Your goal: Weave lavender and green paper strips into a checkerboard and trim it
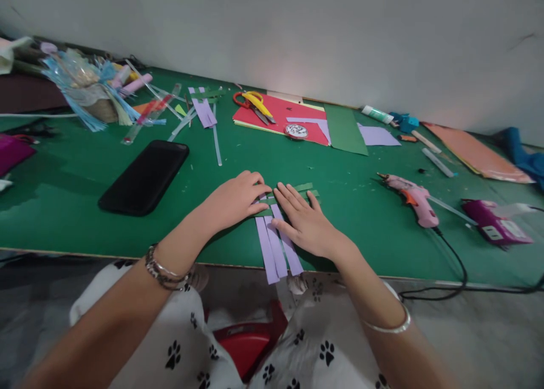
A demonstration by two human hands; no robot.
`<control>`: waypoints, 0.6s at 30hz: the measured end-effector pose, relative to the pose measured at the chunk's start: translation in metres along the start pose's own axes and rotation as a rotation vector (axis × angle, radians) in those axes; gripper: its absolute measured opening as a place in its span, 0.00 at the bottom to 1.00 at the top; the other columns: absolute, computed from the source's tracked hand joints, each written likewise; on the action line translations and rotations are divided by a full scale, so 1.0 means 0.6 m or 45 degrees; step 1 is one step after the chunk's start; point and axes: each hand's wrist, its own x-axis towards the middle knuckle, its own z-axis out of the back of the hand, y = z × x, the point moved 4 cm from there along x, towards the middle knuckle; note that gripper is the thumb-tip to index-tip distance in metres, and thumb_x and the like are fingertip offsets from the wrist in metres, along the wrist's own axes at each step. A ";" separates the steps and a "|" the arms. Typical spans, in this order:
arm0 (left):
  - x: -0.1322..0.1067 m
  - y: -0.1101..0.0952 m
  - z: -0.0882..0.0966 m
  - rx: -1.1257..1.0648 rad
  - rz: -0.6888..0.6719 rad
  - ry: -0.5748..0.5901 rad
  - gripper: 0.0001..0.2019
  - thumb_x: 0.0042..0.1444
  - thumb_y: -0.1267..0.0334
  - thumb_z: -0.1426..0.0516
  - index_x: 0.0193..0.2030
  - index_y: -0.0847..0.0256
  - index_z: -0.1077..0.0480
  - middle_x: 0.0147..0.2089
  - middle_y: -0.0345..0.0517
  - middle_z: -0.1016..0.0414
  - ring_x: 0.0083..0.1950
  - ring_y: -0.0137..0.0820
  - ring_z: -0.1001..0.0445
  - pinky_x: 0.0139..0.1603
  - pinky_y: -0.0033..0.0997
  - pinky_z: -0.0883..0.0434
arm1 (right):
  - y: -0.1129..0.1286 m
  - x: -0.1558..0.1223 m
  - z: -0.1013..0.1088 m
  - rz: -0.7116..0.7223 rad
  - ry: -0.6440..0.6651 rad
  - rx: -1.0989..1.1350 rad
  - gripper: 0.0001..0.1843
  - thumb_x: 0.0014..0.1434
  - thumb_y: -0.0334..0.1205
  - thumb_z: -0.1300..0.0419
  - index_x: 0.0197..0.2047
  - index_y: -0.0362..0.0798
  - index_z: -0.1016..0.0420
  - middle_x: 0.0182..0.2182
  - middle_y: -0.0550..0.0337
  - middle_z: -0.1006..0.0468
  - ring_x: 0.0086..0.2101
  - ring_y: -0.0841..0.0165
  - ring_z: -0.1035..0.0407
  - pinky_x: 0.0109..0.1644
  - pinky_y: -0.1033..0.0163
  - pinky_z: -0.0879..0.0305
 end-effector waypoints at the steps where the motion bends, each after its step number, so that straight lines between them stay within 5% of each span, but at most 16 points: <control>1: -0.006 0.004 0.006 0.014 0.018 0.006 0.17 0.59 0.58 0.50 0.51 0.64 0.33 0.48 0.52 0.32 0.50 0.39 0.34 0.48 0.35 0.36 | 0.000 0.000 0.000 -0.005 0.009 0.001 0.35 0.62 0.57 0.65 0.67 0.49 0.60 0.66 0.59 0.60 0.64 0.64 0.66 0.64 0.45 0.63; 6: -0.047 0.028 0.024 0.080 0.165 0.155 0.19 0.52 0.51 0.45 0.46 0.61 0.33 0.45 0.49 0.32 0.41 0.37 0.30 0.36 0.30 0.35 | 0.003 -0.001 0.001 -0.034 0.025 -0.011 0.35 0.62 0.57 0.66 0.67 0.49 0.59 0.66 0.60 0.61 0.64 0.64 0.66 0.64 0.43 0.64; 11: -0.058 0.016 0.022 0.088 0.114 0.233 0.06 0.52 0.60 0.45 0.32 0.60 0.34 0.36 0.44 0.32 0.28 0.28 0.32 0.26 0.26 0.40 | 0.004 0.000 0.000 -0.047 0.018 -0.030 0.34 0.62 0.57 0.65 0.67 0.50 0.59 0.66 0.60 0.60 0.64 0.63 0.65 0.64 0.42 0.63; 14: -0.052 0.009 0.020 0.037 0.079 0.289 0.07 0.54 0.63 0.48 0.26 0.60 0.36 0.32 0.42 0.33 0.25 0.26 0.35 0.24 0.27 0.41 | 0.004 0.000 0.000 -0.035 0.000 -0.035 0.34 0.62 0.57 0.64 0.67 0.51 0.59 0.66 0.59 0.59 0.64 0.62 0.64 0.64 0.42 0.62; 18: -0.045 0.009 0.026 0.110 0.002 0.216 0.04 0.54 0.67 0.49 0.30 0.60 0.34 0.34 0.43 0.32 0.32 0.30 0.32 0.31 0.29 0.39 | 0.004 0.000 -0.001 -0.035 0.017 -0.025 0.35 0.62 0.58 0.64 0.67 0.49 0.59 0.66 0.59 0.60 0.64 0.62 0.66 0.64 0.43 0.64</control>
